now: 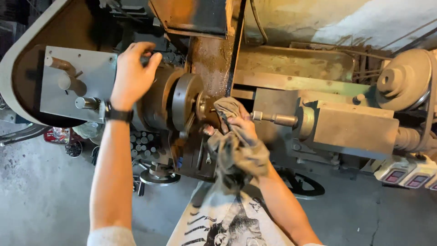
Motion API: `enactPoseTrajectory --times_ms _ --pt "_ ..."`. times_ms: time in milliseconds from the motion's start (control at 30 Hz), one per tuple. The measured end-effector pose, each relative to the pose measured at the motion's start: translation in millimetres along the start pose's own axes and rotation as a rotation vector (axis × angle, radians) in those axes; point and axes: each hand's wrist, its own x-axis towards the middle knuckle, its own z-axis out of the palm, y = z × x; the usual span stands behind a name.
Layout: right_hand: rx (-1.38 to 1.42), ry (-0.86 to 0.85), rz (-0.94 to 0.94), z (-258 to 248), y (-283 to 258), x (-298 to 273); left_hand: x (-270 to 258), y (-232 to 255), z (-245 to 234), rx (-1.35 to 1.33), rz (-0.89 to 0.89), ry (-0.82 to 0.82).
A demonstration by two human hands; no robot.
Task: The person operates a metal lathe, using a wrench to tighten a chuck and a cloth to wipe the rotating workpiece. They then remove a cylindrical metal part from the chuck, inspect it by hand, and place it into a metal container on the floor.
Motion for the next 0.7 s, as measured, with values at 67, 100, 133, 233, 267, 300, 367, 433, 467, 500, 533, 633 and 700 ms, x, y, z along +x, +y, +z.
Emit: enactPoseTrajectory --times_ms 67,100,133,233,267,300,367,433,467,500,533,633,700 --pt "-0.243 -0.002 -0.113 39 -19 0 13 -18 9 -0.006 -0.08 -0.105" --pt "-0.492 -0.01 -0.225 58 -31 0 20 -26 15 -0.015 -0.16 -0.205" --pt "-0.494 -0.008 -0.228 63 -31 3 14 -33 16 -0.017 -0.157 -0.204" --pt "-0.767 -0.101 -0.281 85 -37 9 -13 -27 11 0.093 -0.256 -0.218" --pt "-0.967 -0.094 -0.231 95 -43 10 -28 -9 3 0.116 -0.297 -0.106" --pt "-1.166 -0.09 -0.17 104 -49 9 -48 9 -4 0.137 -0.345 0.007" --pt "-1.16 -0.097 -0.212 91 -36 12 -85 25 4 0.002 -0.319 0.198" --pt "-1.153 -0.115 -0.262 81 -24 17 -129 18 28 -0.128 -0.288 0.398" --pt "-0.875 -0.123 -0.167 78 -19 19 -155 3 49 -0.12 -0.265 0.528" --pt "-0.604 -0.129 -0.078 73 -17 24 -177 -13 72 -0.115 -0.233 0.662" --pt "-0.615 -0.138 -0.082 72 -19 27 -196 -14 82 -0.12 -0.232 0.676" --pt "-0.481 -0.092 0.012 70 -31 17 -260 -5 111 -0.238 -0.542 0.56" --pt "-0.464 -0.009 -0.034 90 -36 4 -299 7 120 -0.368 -0.731 0.419"
